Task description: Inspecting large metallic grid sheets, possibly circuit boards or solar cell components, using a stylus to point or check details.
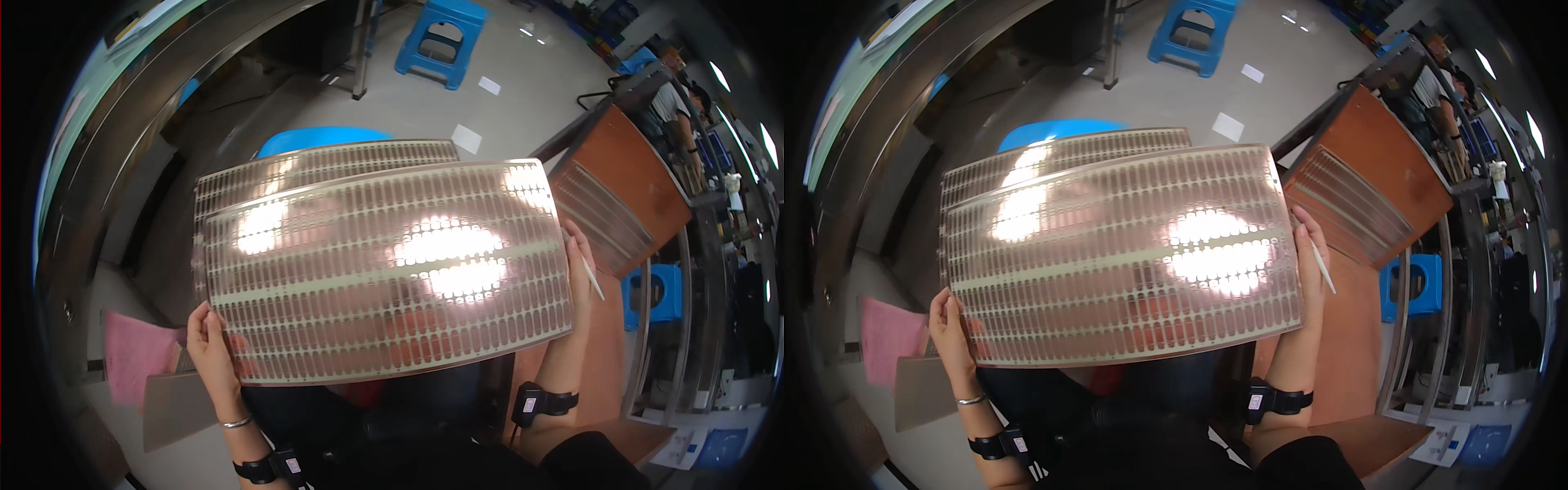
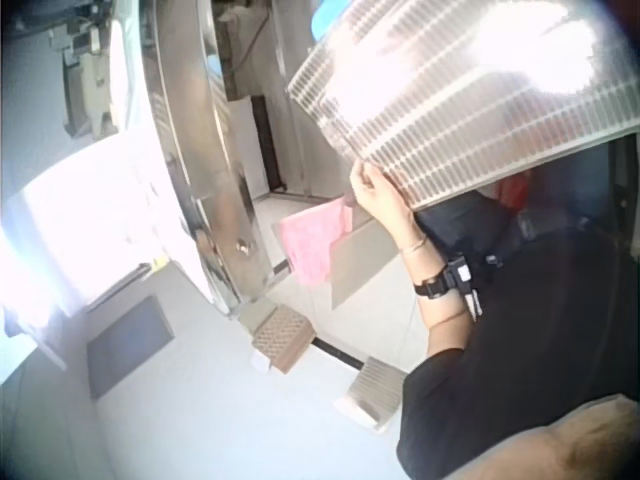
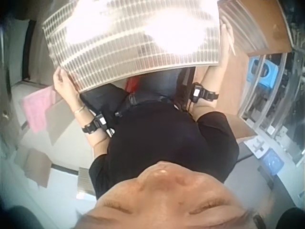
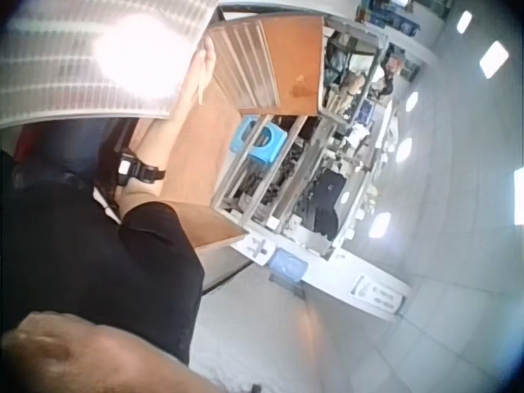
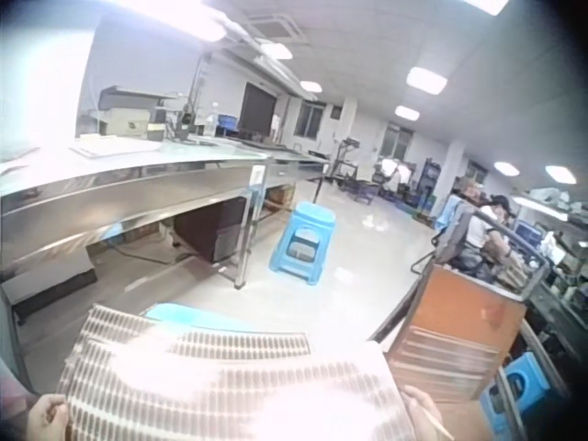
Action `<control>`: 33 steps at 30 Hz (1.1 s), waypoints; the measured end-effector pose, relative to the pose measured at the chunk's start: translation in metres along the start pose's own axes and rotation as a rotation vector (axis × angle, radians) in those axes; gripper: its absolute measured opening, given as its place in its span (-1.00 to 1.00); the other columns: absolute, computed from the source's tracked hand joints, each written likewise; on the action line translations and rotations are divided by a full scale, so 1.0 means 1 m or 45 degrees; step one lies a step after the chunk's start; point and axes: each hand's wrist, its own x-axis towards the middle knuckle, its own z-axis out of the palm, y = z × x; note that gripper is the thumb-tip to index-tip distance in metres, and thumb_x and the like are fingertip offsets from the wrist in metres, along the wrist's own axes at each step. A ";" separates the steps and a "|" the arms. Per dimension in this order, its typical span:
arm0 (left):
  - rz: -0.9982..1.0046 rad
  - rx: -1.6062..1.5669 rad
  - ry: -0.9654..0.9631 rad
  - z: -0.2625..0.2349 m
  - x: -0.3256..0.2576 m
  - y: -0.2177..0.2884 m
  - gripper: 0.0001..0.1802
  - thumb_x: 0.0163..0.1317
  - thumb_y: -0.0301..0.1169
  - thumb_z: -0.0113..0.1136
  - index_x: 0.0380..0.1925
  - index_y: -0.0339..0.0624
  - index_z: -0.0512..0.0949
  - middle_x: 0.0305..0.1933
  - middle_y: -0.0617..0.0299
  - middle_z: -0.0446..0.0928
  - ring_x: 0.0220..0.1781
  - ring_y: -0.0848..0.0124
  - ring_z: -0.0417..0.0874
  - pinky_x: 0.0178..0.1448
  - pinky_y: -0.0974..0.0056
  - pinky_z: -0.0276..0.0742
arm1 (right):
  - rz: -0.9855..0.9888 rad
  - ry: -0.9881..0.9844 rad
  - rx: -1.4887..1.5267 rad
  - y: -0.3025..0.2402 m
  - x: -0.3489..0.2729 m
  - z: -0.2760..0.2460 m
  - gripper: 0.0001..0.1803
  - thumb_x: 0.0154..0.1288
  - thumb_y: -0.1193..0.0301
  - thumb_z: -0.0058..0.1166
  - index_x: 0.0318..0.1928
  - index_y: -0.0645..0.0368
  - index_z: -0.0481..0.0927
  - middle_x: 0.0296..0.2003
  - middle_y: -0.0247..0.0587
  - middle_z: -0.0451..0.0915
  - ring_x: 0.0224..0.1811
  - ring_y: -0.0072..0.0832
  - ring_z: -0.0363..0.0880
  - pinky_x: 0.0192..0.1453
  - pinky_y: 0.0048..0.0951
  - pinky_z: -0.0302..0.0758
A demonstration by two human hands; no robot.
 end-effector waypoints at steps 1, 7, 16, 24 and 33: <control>-0.001 -0.010 -0.026 0.004 -0.001 0.003 -0.77 0.34 -0.43 -0.06 -0.07 -0.30 0.42 -0.42 0.42 0.37 -0.42 0.71 0.36 -0.40 0.60 0.31 | -0.025 0.012 0.016 -0.002 0.001 -0.002 -0.67 0.36 0.40 -0.12 0.07 0.31 0.38 -0.18 -0.10 0.58 -0.18 -0.51 0.58 -0.11 -0.54 0.55; 0.106 -0.043 0.006 0.000 0.008 -0.010 -0.75 0.34 -0.42 -0.06 -0.06 -0.34 0.41 -0.34 0.40 0.41 -0.33 0.69 0.36 -0.25 0.55 0.33 | -0.044 0.008 0.008 -0.017 -0.009 0.014 -0.68 0.34 0.41 -0.08 0.04 0.30 0.41 -0.33 -0.21 0.58 -0.32 -0.64 0.55 -0.26 -0.65 0.49; 0.127 -0.034 -0.012 -0.005 0.014 -0.020 -0.75 0.36 -0.42 -0.09 -0.06 -0.33 0.42 -0.29 0.36 0.45 -0.28 0.63 0.38 -0.15 0.50 0.33 | -0.037 -0.003 0.104 -0.038 -0.021 0.018 -0.67 0.31 0.38 -0.04 0.01 0.32 0.41 -0.29 -0.19 0.60 -0.30 -0.62 0.56 -0.22 -0.64 0.50; 0.166 -0.139 0.105 0.009 -0.002 -0.002 -0.77 0.35 -0.38 -0.06 -0.11 -0.31 0.44 -0.38 0.39 0.43 -0.34 0.64 0.39 -0.21 0.52 0.32 | -0.044 0.025 0.245 -0.039 -0.030 0.018 -0.61 0.30 0.39 -0.03 0.08 0.33 0.35 -0.25 -0.14 0.60 -0.25 -0.57 0.58 -0.18 -0.61 0.52; 0.165 -0.552 0.041 -0.013 0.005 0.021 -0.78 0.34 -0.34 -0.02 -0.11 -0.20 0.44 -0.22 0.33 0.46 -0.19 0.56 0.46 -0.06 0.44 0.41 | -0.065 -0.304 0.020 -0.030 -0.014 -0.018 -0.57 0.25 0.39 0.06 0.09 0.28 0.36 -0.16 -0.15 0.57 -0.15 -0.54 0.53 -0.07 -0.52 0.47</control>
